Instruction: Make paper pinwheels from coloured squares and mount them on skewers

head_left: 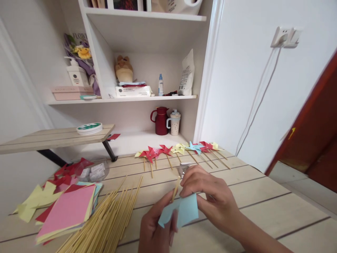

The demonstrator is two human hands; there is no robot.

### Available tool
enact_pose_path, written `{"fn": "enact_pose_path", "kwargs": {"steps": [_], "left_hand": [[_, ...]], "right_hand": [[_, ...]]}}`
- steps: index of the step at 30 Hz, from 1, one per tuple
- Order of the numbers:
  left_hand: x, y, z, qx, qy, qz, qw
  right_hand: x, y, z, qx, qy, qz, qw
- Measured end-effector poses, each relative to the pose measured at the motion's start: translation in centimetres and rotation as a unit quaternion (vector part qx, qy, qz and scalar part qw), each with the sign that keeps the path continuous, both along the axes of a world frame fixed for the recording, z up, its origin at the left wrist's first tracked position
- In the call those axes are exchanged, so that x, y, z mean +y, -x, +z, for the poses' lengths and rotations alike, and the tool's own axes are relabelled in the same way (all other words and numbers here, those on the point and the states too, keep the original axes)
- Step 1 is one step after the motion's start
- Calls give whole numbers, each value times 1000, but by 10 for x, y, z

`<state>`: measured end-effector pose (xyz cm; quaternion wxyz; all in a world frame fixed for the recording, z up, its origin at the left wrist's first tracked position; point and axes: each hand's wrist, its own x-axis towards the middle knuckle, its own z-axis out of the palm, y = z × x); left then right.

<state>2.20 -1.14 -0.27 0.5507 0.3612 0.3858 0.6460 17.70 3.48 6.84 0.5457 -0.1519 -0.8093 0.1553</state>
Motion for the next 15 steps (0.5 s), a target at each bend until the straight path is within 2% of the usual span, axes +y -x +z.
{"fn": "enact_pose_path", "kwargs": {"steps": [3, 7, 11, 15], "left_hand": [[-4, -2, 8, -7, 9, 25, 1000], [-7, -2, 16, 23, -25, 19, 999], [-7, 1, 19, 65, -61, 10, 996], [-5, 2, 18, 69, -74, -2, 995]], "right_hand": [[-1, 0, -1, -4, 7, -4, 1000], [-1, -1, -2, -3, 1, -1, 1000], [-1, -1, -2, -5, 3, 3, 1000], [-2, 0, -2, -7, 7, -4, 1000]]}}
